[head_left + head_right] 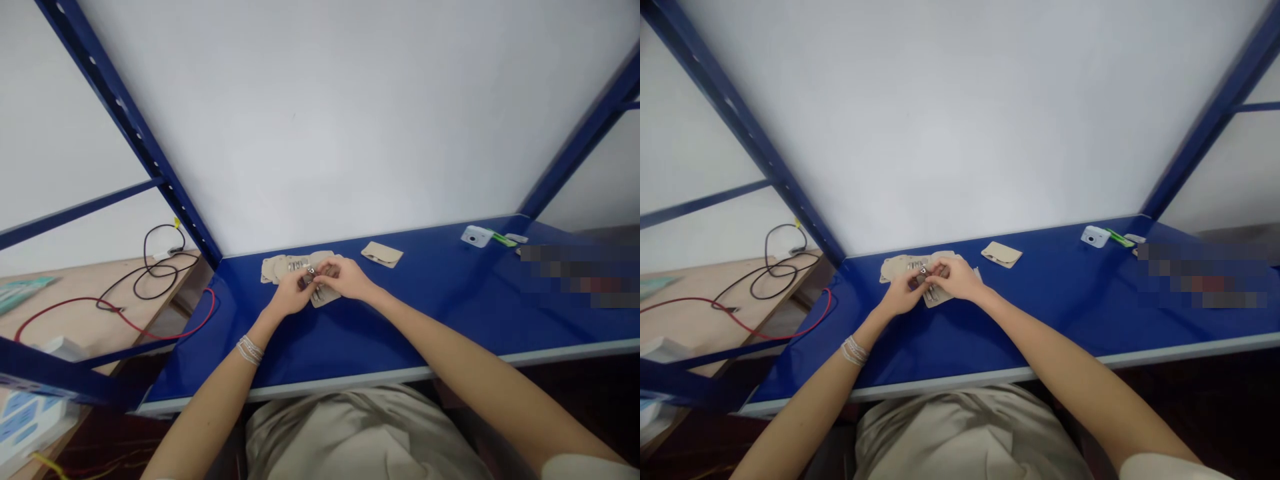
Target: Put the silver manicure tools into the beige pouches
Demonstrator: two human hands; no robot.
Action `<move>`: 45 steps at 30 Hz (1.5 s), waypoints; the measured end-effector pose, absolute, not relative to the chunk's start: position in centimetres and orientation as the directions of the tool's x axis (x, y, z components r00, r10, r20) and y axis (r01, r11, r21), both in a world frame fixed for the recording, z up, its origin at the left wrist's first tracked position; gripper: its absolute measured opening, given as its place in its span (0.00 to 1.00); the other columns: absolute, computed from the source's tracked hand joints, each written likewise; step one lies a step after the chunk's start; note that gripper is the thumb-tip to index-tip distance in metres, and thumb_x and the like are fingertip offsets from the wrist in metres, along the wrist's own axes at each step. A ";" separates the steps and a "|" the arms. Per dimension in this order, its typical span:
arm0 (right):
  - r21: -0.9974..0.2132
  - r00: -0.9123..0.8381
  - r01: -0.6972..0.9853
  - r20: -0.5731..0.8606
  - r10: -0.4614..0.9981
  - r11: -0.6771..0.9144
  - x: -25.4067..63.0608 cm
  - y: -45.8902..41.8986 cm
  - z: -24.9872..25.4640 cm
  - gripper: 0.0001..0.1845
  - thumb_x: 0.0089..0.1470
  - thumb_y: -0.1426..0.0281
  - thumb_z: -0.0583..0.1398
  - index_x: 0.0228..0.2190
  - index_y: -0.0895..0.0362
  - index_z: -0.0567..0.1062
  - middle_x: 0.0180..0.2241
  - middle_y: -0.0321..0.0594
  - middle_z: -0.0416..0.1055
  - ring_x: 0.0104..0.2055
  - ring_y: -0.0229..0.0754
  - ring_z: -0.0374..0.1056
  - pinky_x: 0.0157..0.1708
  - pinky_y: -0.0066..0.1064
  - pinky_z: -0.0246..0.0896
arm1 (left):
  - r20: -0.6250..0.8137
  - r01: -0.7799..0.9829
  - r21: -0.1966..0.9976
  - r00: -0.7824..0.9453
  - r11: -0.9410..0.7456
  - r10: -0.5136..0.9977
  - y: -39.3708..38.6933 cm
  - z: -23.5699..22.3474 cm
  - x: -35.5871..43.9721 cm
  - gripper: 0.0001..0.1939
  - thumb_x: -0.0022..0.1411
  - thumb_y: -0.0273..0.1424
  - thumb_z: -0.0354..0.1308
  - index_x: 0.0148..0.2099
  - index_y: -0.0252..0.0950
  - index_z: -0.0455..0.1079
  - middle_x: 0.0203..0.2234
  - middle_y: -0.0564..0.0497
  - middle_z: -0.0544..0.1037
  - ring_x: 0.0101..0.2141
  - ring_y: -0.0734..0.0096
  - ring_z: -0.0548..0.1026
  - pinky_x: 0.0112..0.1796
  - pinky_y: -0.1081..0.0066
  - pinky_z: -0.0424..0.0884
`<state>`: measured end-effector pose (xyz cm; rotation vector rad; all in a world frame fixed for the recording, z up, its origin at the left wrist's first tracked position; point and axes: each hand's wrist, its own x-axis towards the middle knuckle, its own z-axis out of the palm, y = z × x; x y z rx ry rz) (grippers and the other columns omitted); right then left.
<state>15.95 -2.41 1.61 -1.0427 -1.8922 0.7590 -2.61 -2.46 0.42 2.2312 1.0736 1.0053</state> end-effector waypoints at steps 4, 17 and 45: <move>-0.782 -0.315 0.395 0.378 0.871 0.483 16.0 -2.6 1.9 0.10 0.49 0.64 0.63 0.29 0.59 0.73 0.26 0.37 0.73 0.26 0.36 0.67 0.30 0.28 0.62 | 0.416 0.450 0.668 0.435 -0.593 0.799 -2.7 0.7 -2.6 0.13 0.64 0.39 0.53 0.37 0.34 0.69 0.25 0.52 0.72 0.24 0.73 0.66 0.27 0.72 0.63; -0.772 -0.339 0.356 0.418 0.843 0.526 15.9 -2.6 1.4 0.10 0.52 0.63 0.59 0.32 0.58 0.69 0.26 0.34 0.68 0.25 0.35 0.64 0.27 0.27 0.60 | 0.392 0.450 0.680 0.444 -0.579 0.806 -3.0 1.1 -2.4 0.12 0.64 0.39 0.52 0.36 0.35 0.67 0.24 0.54 0.69 0.24 0.74 0.65 0.27 0.73 0.63; -0.983 -0.279 -0.079 0.180 0.943 0.164 16.2 -1.9 1.8 0.15 0.45 0.61 0.66 0.31 0.59 0.75 0.26 0.38 0.73 0.26 0.38 0.68 0.31 0.31 0.63 | 0.382 0.303 0.836 0.279 -0.458 0.881 -2.1 0.5 -2.6 0.17 0.67 0.44 0.48 0.47 0.36 0.62 0.25 0.53 0.68 0.23 0.75 0.66 0.25 0.74 0.63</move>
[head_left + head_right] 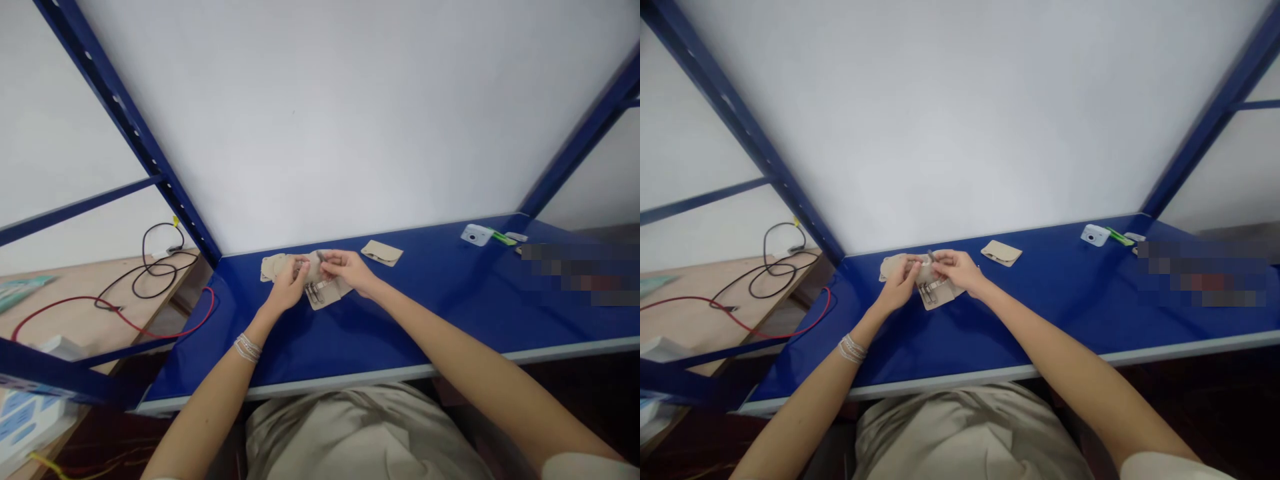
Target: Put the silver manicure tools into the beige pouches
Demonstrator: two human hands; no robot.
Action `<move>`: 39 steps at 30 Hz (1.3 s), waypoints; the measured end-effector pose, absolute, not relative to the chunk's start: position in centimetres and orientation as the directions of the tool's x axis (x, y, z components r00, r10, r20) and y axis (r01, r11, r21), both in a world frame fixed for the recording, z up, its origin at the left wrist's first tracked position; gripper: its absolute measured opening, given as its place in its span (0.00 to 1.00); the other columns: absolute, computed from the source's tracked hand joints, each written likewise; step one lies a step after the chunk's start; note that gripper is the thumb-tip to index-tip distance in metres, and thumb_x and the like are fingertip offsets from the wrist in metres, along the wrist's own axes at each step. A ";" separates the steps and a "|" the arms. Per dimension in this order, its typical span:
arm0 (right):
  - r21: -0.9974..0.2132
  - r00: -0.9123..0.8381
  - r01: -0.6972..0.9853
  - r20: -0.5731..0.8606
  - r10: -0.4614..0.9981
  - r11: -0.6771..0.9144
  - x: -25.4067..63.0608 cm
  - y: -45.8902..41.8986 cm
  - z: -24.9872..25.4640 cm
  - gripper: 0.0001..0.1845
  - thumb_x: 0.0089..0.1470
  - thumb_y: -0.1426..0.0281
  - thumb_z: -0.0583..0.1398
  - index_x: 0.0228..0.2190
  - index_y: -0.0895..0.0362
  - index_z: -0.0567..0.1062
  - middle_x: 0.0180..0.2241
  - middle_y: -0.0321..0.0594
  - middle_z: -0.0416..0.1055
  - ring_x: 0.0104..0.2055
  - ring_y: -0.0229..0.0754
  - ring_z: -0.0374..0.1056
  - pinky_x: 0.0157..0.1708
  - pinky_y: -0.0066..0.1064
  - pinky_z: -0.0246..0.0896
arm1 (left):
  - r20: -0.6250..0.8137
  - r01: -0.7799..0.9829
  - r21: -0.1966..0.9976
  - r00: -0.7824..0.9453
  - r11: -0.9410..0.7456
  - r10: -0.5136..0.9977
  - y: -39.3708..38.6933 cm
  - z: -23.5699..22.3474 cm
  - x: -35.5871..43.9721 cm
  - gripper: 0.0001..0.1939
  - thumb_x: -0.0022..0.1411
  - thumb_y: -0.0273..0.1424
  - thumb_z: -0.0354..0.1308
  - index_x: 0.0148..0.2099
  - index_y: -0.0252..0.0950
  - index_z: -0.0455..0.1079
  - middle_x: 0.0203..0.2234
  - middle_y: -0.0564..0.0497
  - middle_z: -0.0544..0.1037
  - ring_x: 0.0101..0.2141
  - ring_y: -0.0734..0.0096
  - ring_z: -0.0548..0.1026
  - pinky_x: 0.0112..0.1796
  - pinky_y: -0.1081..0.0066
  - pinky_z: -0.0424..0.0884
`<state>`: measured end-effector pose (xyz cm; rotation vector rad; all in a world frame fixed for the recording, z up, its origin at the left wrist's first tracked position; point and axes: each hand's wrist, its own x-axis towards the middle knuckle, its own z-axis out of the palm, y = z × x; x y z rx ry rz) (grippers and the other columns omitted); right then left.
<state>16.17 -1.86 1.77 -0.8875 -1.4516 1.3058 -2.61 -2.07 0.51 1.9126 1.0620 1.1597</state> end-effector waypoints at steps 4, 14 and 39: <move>-0.943 -0.145 -0.305 0.184 0.972 0.133 16.4 -1.8 2.4 0.20 0.40 0.58 0.69 0.31 0.59 0.74 0.27 0.39 0.73 0.29 0.39 0.70 0.33 0.32 0.63 | 0.362 0.308 0.842 0.289 -0.444 0.886 -2.1 0.5 -2.5 0.18 0.67 0.45 0.48 0.47 0.36 0.62 0.23 0.55 0.66 0.22 0.75 0.65 0.25 0.74 0.64; -0.950 -0.065 -0.219 0.241 0.968 0.222 16.3 -1.8 2.5 0.21 0.40 0.54 0.68 0.26 0.56 0.67 0.20 0.33 0.68 0.26 0.37 0.64 0.32 0.32 0.57 | 0.352 0.293 0.852 0.293 -0.434 0.889 -2.1 0.3 -2.5 0.17 0.66 0.45 0.50 0.47 0.36 0.62 0.24 0.54 0.66 0.23 0.75 0.65 0.25 0.74 0.64; -0.968 -0.212 -0.117 0.243 0.947 0.222 15.7 -2.1 1.8 0.19 0.45 0.56 0.64 0.26 0.55 0.63 0.20 0.31 0.68 0.24 0.35 0.63 0.30 0.31 0.56 | 0.373 0.377 0.767 0.396 -0.519 0.839 -2.5 0.7 -2.7 0.18 0.66 0.39 0.50 0.55 0.39 0.66 0.27 0.53 0.69 0.19 0.78 0.59 0.23 0.74 0.59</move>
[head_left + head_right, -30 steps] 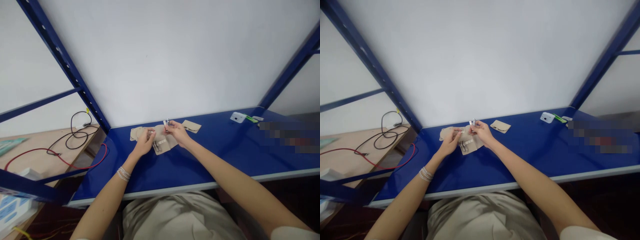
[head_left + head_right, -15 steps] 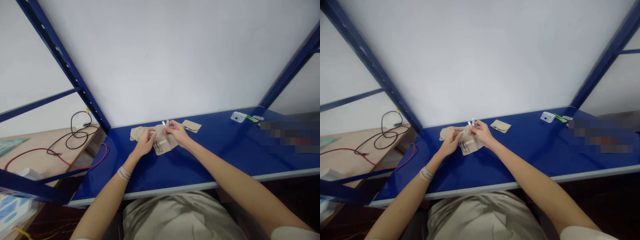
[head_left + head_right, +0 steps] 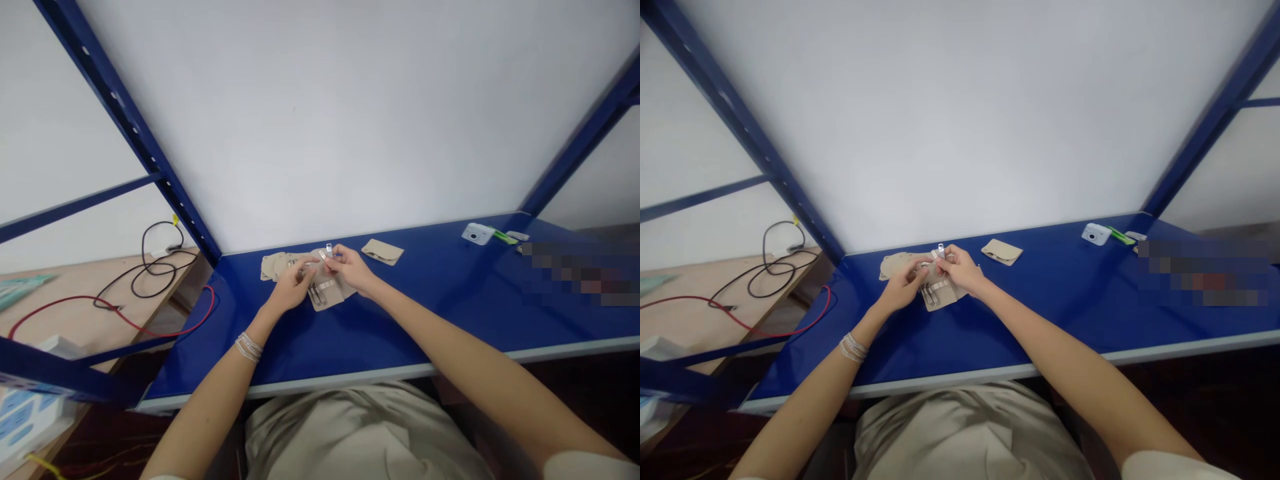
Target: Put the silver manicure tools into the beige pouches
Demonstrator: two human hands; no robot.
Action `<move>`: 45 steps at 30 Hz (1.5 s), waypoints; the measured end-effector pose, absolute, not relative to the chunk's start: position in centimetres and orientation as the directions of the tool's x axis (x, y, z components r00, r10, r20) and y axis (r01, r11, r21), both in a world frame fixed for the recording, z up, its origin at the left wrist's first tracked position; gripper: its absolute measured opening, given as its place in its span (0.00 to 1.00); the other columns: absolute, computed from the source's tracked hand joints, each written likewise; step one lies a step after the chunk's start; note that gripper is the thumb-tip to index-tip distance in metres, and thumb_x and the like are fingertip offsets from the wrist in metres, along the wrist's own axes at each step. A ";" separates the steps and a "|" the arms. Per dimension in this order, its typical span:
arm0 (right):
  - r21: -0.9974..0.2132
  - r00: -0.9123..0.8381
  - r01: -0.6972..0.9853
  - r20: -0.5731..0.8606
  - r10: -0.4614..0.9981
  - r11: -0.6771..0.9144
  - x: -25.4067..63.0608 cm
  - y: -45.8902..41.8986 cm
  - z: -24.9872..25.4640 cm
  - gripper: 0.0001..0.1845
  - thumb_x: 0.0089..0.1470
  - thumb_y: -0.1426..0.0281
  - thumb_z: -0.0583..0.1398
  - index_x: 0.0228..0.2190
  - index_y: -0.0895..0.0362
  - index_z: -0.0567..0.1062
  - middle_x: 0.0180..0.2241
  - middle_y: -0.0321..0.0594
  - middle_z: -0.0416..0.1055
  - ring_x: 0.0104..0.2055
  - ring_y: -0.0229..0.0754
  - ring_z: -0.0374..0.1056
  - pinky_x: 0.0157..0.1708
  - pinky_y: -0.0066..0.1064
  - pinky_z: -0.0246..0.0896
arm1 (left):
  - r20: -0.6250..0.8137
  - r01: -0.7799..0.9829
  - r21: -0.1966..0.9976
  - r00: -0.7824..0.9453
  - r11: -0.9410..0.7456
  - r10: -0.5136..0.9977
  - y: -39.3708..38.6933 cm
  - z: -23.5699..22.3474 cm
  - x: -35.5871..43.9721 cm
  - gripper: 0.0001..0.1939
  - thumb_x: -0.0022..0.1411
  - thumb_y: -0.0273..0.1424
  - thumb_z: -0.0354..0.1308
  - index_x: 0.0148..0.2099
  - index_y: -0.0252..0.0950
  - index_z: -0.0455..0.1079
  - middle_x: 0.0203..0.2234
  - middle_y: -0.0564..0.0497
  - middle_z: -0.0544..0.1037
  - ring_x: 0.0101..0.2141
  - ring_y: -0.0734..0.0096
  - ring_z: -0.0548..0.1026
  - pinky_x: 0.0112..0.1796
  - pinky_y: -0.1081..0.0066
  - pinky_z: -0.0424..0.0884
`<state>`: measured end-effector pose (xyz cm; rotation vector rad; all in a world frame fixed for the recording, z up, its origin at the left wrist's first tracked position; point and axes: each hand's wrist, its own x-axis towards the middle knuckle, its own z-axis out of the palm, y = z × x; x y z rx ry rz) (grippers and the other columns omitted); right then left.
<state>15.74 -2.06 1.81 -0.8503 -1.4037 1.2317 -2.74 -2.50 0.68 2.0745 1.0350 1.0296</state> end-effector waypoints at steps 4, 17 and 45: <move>-0.969 -0.241 -0.084 0.246 0.939 0.233 15.5 -2.1 1.5 0.18 0.45 0.57 0.64 0.28 0.55 0.64 0.19 0.30 0.66 0.23 0.35 0.62 0.29 0.30 0.56 | 0.372 0.403 0.757 0.381 -0.514 0.847 -2.2 0.3 -2.9 0.19 0.66 0.40 0.49 0.55 0.38 0.67 0.26 0.52 0.70 0.20 0.77 0.59 0.22 0.74 0.58; -0.970 -0.275 0.043 0.219 0.936 0.240 15.6 -2.0 1.4 0.15 0.48 0.59 0.61 0.27 0.55 0.64 0.17 0.28 0.62 0.20 0.35 0.57 0.24 0.29 0.53 | 0.356 0.403 0.782 0.340 -0.476 0.871 -2.0 -0.1 -2.9 0.18 0.64 0.39 0.52 0.52 0.37 0.67 0.28 0.52 0.70 0.21 0.76 0.64 0.24 0.74 0.62; -0.988 -0.267 -0.043 0.152 0.952 0.146 16.1 -1.9 1.4 0.18 0.40 0.59 0.69 0.29 0.60 0.78 0.28 0.40 0.76 0.30 0.41 0.70 0.34 0.33 0.65 | 0.379 0.454 0.723 0.368 -0.520 0.849 -2.3 0.3 -2.8 0.15 0.64 0.42 0.53 0.42 0.35 0.71 0.23 0.54 0.70 0.20 0.76 0.60 0.22 0.74 0.58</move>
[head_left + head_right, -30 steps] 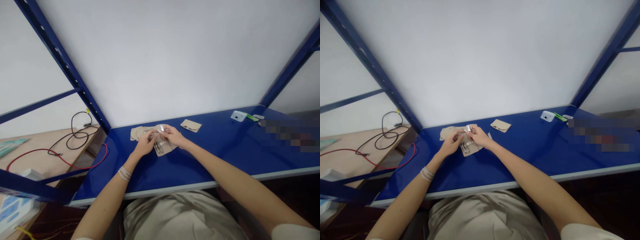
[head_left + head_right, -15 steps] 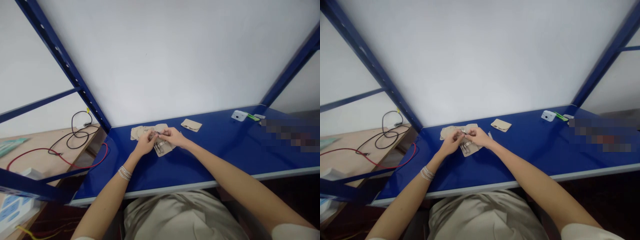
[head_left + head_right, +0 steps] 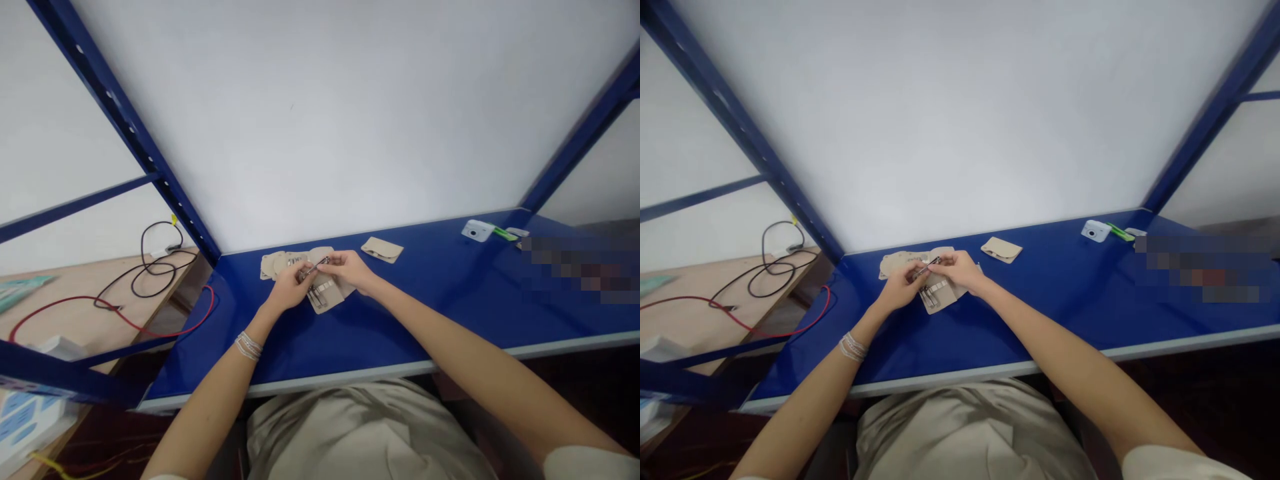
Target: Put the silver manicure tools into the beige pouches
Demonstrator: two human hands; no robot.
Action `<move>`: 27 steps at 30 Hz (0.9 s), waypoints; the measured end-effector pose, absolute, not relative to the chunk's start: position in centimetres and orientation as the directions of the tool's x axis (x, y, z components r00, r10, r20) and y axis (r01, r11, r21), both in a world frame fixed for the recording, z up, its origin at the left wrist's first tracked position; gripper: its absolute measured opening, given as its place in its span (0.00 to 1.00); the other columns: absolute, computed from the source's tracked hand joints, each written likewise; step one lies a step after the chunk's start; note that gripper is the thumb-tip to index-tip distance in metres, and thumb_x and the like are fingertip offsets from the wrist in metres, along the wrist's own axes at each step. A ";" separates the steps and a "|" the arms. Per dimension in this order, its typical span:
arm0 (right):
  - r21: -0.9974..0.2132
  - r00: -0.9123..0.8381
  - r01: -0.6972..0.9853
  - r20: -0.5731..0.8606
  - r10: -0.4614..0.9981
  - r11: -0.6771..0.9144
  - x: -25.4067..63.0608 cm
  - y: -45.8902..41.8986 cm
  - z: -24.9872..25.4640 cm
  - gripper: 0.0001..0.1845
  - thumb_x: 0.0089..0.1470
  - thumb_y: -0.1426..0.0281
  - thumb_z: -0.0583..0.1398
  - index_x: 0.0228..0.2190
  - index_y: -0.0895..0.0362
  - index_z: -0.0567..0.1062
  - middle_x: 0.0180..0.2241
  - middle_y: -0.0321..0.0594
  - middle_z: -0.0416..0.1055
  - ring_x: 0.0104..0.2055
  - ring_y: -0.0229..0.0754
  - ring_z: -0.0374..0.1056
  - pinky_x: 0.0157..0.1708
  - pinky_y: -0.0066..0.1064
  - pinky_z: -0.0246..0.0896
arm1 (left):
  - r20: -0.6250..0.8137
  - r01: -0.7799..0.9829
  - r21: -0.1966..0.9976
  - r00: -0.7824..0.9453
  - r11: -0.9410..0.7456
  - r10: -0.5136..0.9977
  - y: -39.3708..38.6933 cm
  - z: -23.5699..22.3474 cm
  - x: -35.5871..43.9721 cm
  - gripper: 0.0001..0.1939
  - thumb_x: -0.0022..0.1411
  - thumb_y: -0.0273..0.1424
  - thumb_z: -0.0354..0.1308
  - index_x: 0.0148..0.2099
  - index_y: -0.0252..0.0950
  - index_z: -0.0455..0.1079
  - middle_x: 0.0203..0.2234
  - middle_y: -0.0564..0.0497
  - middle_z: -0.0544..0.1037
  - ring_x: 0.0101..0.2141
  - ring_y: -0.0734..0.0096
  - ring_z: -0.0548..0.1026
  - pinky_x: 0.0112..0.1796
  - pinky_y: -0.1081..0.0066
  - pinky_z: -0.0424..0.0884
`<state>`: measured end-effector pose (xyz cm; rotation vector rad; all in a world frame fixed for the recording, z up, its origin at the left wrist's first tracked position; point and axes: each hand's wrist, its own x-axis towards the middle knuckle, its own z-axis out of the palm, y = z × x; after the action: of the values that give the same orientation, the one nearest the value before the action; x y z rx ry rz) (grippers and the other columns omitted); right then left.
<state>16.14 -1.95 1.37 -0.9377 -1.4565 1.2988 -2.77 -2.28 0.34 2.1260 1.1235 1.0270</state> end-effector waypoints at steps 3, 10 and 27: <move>-0.984 -0.272 -0.049 0.176 0.946 0.169 16.1 -1.9 1.4 0.17 0.39 0.60 0.69 0.30 0.59 0.80 0.31 0.41 0.77 0.35 0.44 0.72 0.39 0.36 0.66 | 0.394 0.466 0.700 0.381 -0.542 0.836 -2.2 0.3 -2.8 0.14 0.63 0.40 0.54 0.42 0.35 0.74 0.26 0.51 0.74 0.22 0.74 0.64 0.24 0.74 0.61; -0.983 -0.170 -0.041 0.182 0.969 0.178 16.0 -1.8 1.6 0.22 0.35 0.66 0.72 0.35 0.59 0.79 0.30 0.41 0.77 0.33 0.43 0.73 0.40 0.37 0.67 | 0.427 0.465 0.638 0.449 -0.614 0.785 -2.2 0.4 -2.8 0.12 0.62 0.35 0.55 0.44 0.37 0.75 0.34 0.49 0.78 0.29 0.70 0.70 0.29 0.72 0.65; -0.977 -0.230 -0.205 0.109 0.967 0.061 16.0 -1.3 1.1 0.20 0.36 0.72 0.71 0.35 0.60 0.75 0.27 0.40 0.76 0.27 0.39 0.73 0.34 0.33 0.70 | 0.342 0.458 0.725 0.408 -0.514 0.846 -2.0 0.1 -2.7 0.13 0.61 0.37 0.55 0.38 0.32 0.73 0.25 0.51 0.73 0.21 0.77 0.62 0.24 0.75 0.60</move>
<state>16.04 -1.34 1.06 -0.8741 -1.2704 1.4046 -2.74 -2.03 0.11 2.1362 1.1059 0.9598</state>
